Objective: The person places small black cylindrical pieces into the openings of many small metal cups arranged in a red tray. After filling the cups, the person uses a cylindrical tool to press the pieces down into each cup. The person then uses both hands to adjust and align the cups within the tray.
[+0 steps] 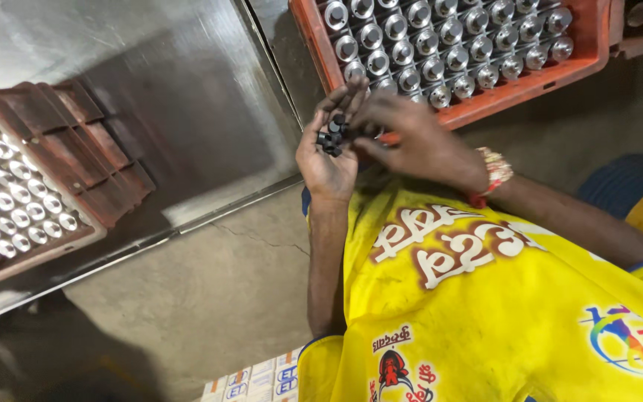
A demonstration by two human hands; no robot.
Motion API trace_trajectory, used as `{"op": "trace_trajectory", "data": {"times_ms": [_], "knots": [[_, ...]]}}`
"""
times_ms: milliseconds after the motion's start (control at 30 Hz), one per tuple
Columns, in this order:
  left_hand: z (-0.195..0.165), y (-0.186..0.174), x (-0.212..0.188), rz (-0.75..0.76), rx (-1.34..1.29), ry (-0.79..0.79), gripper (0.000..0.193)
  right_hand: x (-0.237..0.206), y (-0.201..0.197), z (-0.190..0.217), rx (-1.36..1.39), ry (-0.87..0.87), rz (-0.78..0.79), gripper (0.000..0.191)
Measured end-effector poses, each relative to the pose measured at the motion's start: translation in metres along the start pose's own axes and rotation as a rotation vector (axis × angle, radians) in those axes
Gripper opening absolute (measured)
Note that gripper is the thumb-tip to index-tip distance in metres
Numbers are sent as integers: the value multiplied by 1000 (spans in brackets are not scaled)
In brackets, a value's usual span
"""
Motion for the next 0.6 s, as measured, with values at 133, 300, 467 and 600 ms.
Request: {"op": "trace_trajectory", "data": {"times_ms": [133, 300, 467, 600], "knots": [[-16, 2, 7, 48, -114, -24, 39, -12, -19, -36, -152, 232, -57, 20], [-24, -2, 13, 6, -122, -71, 38, -27, -2, -62, -222, 294, 56, 14], [-23, 1, 20, 22, -93, -82, 38, -17, 9, -55, -399, 124, 116, 15], [-17, 14, 25, 69, -131, -62, 39, 1, -3, -51, -386, 139, 172, 18]]}}
Point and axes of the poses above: each hand's wrist, its own x-axis towards the middle knuckle, its own y-axis out of the palm, z = x × y, the point moved 7 cm from there along x, towards the middle knuckle, and after that the axes turned 1 degree about -y, right-handed, at the moved point
